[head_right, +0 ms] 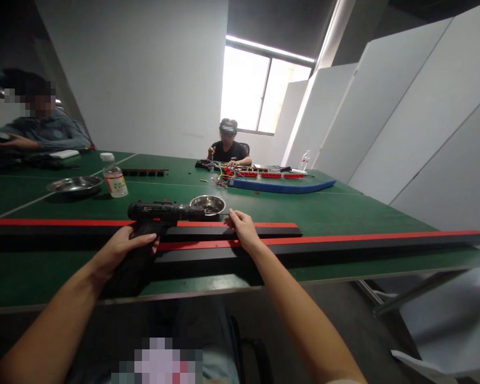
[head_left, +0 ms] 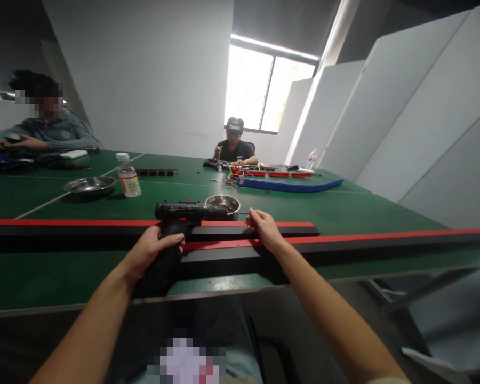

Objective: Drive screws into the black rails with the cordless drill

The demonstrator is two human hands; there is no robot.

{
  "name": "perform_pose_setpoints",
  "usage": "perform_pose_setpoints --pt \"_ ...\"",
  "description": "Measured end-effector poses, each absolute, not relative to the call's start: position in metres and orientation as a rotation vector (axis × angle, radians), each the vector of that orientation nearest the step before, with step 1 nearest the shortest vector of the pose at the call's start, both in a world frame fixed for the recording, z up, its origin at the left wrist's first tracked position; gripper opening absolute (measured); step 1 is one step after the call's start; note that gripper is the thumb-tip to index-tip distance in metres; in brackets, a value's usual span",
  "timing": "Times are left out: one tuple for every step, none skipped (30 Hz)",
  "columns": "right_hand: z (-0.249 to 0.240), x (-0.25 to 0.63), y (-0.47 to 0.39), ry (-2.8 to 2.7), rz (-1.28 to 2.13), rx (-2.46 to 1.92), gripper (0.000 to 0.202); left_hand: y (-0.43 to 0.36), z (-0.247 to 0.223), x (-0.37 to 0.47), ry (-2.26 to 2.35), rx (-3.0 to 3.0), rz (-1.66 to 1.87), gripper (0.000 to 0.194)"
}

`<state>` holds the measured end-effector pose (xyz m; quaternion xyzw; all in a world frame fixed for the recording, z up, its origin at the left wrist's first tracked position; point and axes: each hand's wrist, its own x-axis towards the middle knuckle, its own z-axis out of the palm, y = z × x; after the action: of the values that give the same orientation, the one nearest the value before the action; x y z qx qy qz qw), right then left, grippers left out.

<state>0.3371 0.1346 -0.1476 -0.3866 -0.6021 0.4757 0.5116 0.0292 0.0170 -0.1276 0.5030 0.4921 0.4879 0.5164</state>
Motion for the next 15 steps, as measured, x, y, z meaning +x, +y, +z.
perform_pose_setpoints --pt "-0.1476 0.3372 0.1347 -1.455 1.148 -0.926 0.054 0.0175 -0.1279 0.0288 1.189 1.204 1.169 0.028" --pt "-0.1479 0.3374 0.1351 -1.461 1.151 -0.922 0.054 0.0179 -0.1283 0.0285 1.192 1.203 1.164 0.029" --pt "-0.1483 0.3375 0.1355 -1.462 1.154 -0.920 0.054 0.0183 -0.1288 0.0281 1.193 1.206 1.161 0.029" --pt "-0.1489 0.3377 0.1361 -1.458 1.160 -0.920 0.054 0.0186 -0.1293 0.0277 1.191 1.212 1.157 0.029" --pt "-0.1496 0.3378 0.1368 -1.447 1.167 -0.921 0.053 0.0188 -0.1299 0.0273 1.186 1.220 1.154 0.029" --pt "-0.1504 0.3378 0.1375 -1.434 1.175 -0.920 0.053 0.0188 -0.1305 0.0270 1.184 1.228 1.152 0.029" --pt "-0.1512 0.3378 0.1382 -1.422 1.183 -0.916 0.053 0.0187 -0.1309 0.0267 1.183 1.234 1.150 0.030" --pt "-0.1520 0.3379 0.1388 -1.414 1.189 -0.910 0.053 0.0185 -0.1313 0.0265 1.185 1.236 1.148 0.030" --pt "-0.1527 0.3379 0.1394 -1.414 1.194 -0.905 0.053 0.0184 -0.1314 0.0263 1.187 1.234 1.146 0.030" --pt "-0.1533 0.3380 0.1399 -1.419 1.197 -0.902 0.052 0.0182 -0.1314 0.0263 1.191 1.233 1.146 0.030" --pt "-0.1538 0.3381 0.1403 -1.427 1.197 -0.901 0.052 0.0182 -0.1313 0.0262 1.197 1.234 1.146 0.030" --pt "-0.1542 0.3383 0.1405 -1.439 1.192 -0.902 0.052 0.0183 -0.1311 0.0262 1.202 1.239 1.147 0.030" --pt "-0.1545 0.3385 0.1407 -1.451 1.182 -0.907 0.052 0.0184 -0.1309 0.0262 1.204 1.244 1.152 0.030" --pt "-0.1547 0.3386 0.1407 -1.462 1.169 -0.912 0.052 0.0186 -0.1306 0.0261 1.204 1.248 1.154 0.029" --pt "-0.1547 0.3387 0.1406 -1.472 1.159 -0.917 0.052 0.0187 -0.1305 0.0261 1.203 1.249 1.156 0.029"
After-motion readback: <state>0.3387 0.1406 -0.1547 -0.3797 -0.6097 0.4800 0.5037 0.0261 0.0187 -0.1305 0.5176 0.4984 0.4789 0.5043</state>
